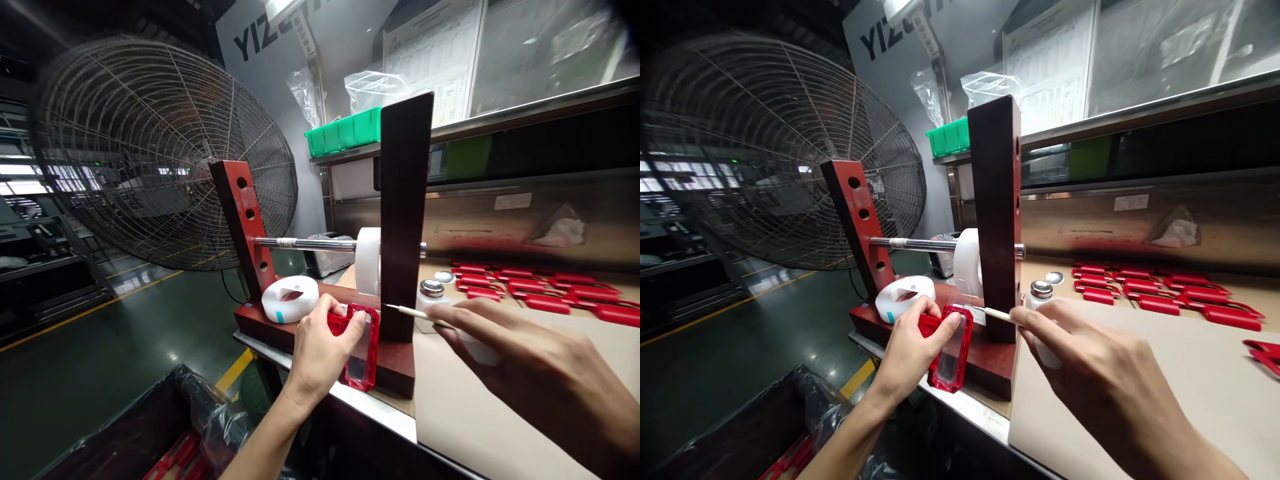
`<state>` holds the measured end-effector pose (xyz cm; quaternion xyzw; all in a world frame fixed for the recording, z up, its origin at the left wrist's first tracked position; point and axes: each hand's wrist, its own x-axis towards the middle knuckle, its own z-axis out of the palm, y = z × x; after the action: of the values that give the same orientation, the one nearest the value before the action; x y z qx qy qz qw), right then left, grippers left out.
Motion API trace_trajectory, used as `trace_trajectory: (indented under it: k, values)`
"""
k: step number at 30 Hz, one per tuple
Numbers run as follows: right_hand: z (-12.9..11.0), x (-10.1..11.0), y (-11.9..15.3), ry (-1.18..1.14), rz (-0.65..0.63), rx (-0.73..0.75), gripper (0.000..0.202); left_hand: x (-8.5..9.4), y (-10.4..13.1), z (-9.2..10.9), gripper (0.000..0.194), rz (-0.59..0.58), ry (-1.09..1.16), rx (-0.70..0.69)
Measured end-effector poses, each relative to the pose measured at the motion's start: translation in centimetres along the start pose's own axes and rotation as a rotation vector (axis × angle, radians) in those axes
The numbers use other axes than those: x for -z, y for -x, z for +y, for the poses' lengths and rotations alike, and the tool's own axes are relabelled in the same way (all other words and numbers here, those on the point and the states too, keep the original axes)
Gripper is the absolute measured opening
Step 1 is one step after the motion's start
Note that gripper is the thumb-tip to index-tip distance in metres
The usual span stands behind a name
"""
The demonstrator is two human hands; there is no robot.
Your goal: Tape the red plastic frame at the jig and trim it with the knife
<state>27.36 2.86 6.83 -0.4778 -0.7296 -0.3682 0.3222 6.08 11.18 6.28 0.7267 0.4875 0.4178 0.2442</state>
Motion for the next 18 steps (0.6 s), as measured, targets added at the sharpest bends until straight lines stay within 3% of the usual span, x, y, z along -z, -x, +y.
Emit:
trace_trajectory:
  k: [14,18]
  values:
    - [0.0,-1.7,-0.9,0.097,-0.075,0.132,0.024,0.2,-0.1,-0.2,0.028,-0.011,-0.008,-0.010]
    - [-0.1,-1.9,-0.4,0.078,-0.062,0.072,0.029,0.2,-0.1,0.0,0.027,-0.010,-0.016,-0.010]
